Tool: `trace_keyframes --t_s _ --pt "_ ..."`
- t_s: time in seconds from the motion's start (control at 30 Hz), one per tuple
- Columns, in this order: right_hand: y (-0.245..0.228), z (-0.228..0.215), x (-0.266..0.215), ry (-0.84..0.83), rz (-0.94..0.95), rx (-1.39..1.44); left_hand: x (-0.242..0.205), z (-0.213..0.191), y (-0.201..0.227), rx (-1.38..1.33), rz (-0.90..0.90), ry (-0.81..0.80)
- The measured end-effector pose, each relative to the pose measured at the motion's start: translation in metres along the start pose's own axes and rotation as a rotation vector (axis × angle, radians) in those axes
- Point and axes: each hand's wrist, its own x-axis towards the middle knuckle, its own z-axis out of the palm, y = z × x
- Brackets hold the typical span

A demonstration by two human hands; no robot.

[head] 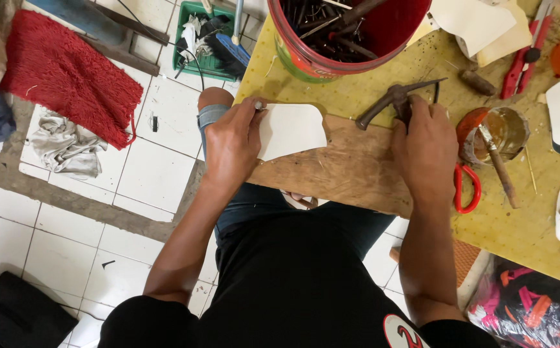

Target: The person places a white shoe part on a wooden board, marks it with a pen, and uses a hammer and metal punch to create holes. They then use a chisel to shape the edge of a black shoe part.

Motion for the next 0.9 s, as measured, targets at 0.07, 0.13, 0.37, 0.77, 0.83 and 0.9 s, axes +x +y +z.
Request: trace_keyframes --t_s 0.07,0.13,0.37,0.77,0.83,0.9 --pt "-0.008 -0.022 0.002 -0.007 -0.014 0.058 -0.001 0.001 -0.002 0.022 0.003 0.001" --pt "-0.027 -0.055 -0.001 -0.013 -0.032 0.117 -0.001 0.001 -0.002 0.047 0.004 0.005" --pt "-0.105 -0.144 -0.040 0.347 -0.206 0.646 0.000 -0.003 0.002 0.046 -0.012 -0.083" --pt "-0.163 -0.137 0.011 -0.286 -0.440 0.317 0.002 -0.002 0.002 0.038 -0.014 -0.121" --pt "-0.160 -0.144 0.007 -0.271 -0.489 0.326 -0.001 -0.001 0.001 0.031 -0.016 -0.128" --pt "-0.158 -0.152 0.001 0.121 -0.690 0.481 0.000 0.001 -0.001 0.040 0.002 -0.112"
